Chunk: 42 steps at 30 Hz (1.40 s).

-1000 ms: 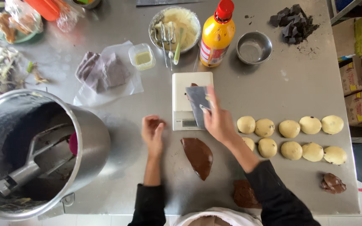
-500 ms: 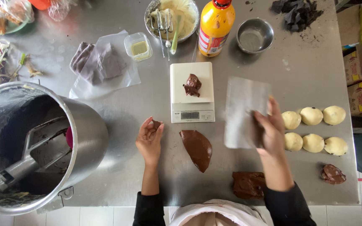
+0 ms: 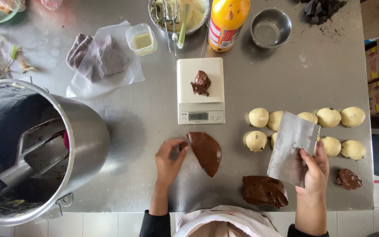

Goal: The person weighs pieces of dark dough on a digital scale, then uses a metal scraper to cut and divide the dough on a stainless steel work surface next to several pale dough balls.

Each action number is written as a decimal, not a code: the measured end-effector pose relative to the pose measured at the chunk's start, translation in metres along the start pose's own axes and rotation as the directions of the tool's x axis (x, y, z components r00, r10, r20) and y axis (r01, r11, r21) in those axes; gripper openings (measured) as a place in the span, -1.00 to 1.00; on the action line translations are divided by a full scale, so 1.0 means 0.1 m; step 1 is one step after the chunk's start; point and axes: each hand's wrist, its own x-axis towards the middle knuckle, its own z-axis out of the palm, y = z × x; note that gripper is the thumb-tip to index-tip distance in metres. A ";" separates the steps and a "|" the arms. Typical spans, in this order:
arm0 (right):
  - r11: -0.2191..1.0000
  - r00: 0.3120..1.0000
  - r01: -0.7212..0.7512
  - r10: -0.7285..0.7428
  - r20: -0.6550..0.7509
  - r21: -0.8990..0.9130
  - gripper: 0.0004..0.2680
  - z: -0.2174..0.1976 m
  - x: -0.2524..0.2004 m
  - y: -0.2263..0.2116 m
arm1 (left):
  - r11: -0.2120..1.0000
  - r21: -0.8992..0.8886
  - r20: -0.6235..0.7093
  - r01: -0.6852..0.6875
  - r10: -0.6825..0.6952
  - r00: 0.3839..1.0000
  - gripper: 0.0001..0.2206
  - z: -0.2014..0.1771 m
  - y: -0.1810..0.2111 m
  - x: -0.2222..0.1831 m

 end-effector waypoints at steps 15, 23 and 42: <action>0.999 0.998 0.010 -0.012 -0.060 -0.042 -0.67 -0.11 -0.03 0.03 | 0.980 0.113 -0.048 0.166 -0.161 0.986 -0.89 0.23 0.30 -0.04; 0.998 0.999 0.045 -0.046 -0.028 -0.039 -0.58 0.00 -0.09 -0.02 | 0.933 -0.031 -0.164 0.360 -0.360 0.919 -0.68 0.22 0.30 -0.23; 0.286 0.586 0.727 0.215 0.781 -0.624 -0.43 1.48 -0.98 0.75 | 0.948 0.313 0.021 -0.057 0.053 0.998 -0.40 -0.10 -0.14 -0.79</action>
